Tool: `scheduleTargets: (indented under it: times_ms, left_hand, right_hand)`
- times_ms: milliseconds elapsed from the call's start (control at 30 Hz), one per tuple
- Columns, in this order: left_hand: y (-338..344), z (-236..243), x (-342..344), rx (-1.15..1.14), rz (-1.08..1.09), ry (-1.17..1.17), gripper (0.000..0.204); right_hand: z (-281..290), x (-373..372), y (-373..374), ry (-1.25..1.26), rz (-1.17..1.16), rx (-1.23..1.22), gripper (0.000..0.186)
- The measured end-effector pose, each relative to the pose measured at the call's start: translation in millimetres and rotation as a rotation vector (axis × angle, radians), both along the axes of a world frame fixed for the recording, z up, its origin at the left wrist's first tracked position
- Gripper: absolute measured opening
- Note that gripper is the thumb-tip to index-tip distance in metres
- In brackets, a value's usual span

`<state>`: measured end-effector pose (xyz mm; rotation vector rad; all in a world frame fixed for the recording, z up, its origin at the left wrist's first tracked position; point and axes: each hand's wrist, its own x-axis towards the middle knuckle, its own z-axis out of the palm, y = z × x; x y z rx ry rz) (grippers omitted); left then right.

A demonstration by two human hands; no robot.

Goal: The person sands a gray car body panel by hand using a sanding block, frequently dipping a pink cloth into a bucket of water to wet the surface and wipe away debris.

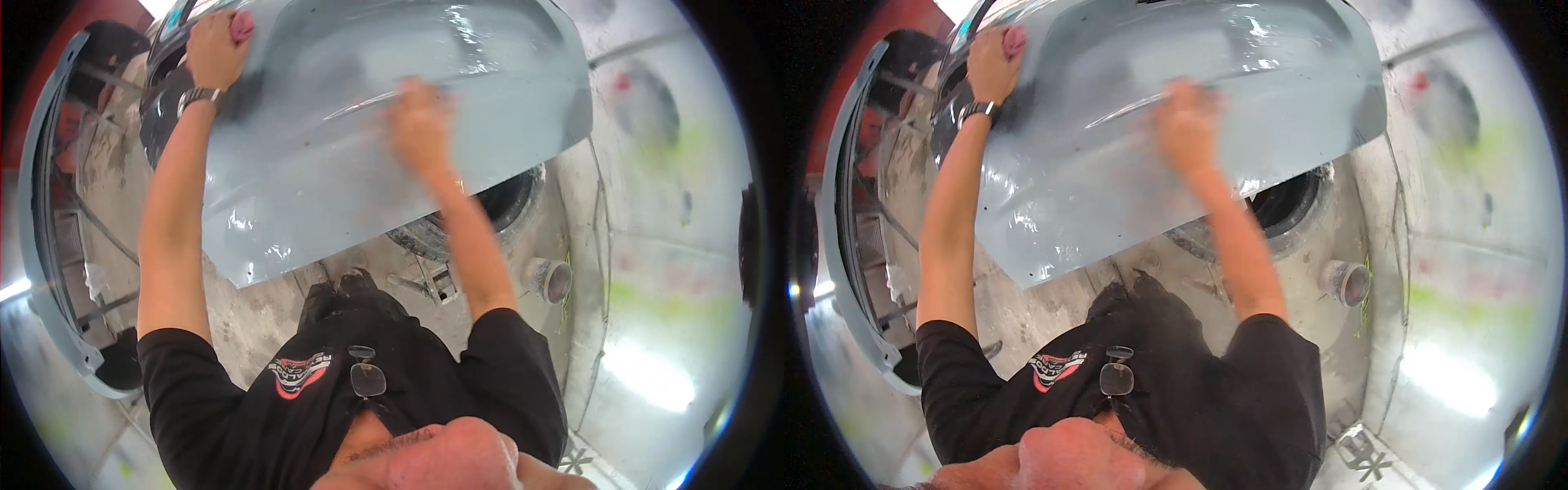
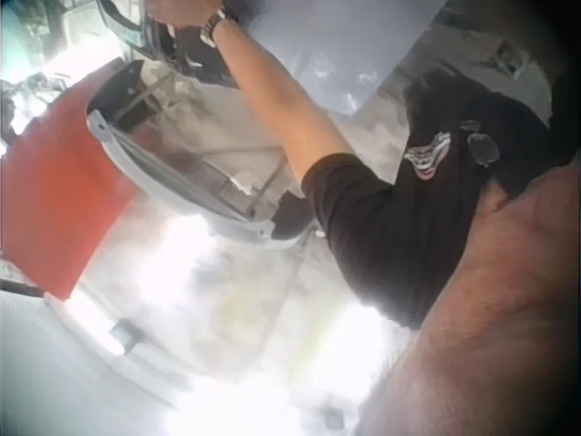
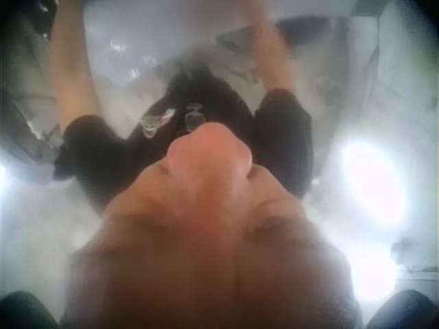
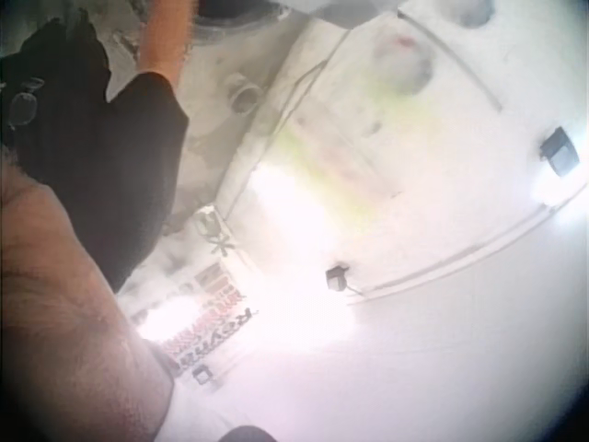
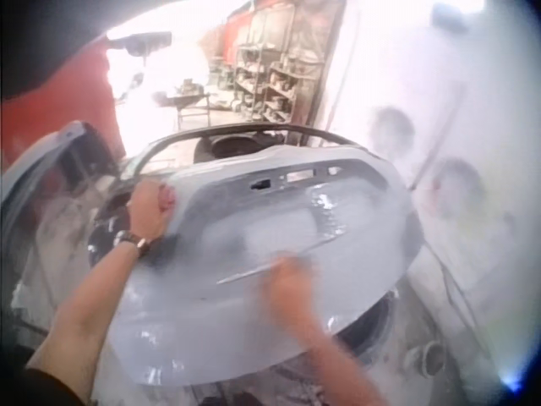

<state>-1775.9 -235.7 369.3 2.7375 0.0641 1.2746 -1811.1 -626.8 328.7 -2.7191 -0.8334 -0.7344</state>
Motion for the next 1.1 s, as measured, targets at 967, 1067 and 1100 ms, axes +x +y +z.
scheduleTargets:
  times_ms: [967,1067,1100]
  left_hand:
    - [-17.4,14.9,11.4,0.026,-0.037,0.015,0.038]
    - [-32.6,6.3,21.9,0.026,-0.059,0.016,0.039]
    - [-22.9,2.8,19.3,0.028,-0.051,0.028,0.040]
  right_hand:
    - [30.8,132.9,-128.9,0.418,-0.291,0.126,0.059]
    - [15.7,162.8,-125.9,0.307,-0.610,0.086,0.062]
    - [5.2,157.3,-101.9,0.280,-0.556,-0.001,0.061]
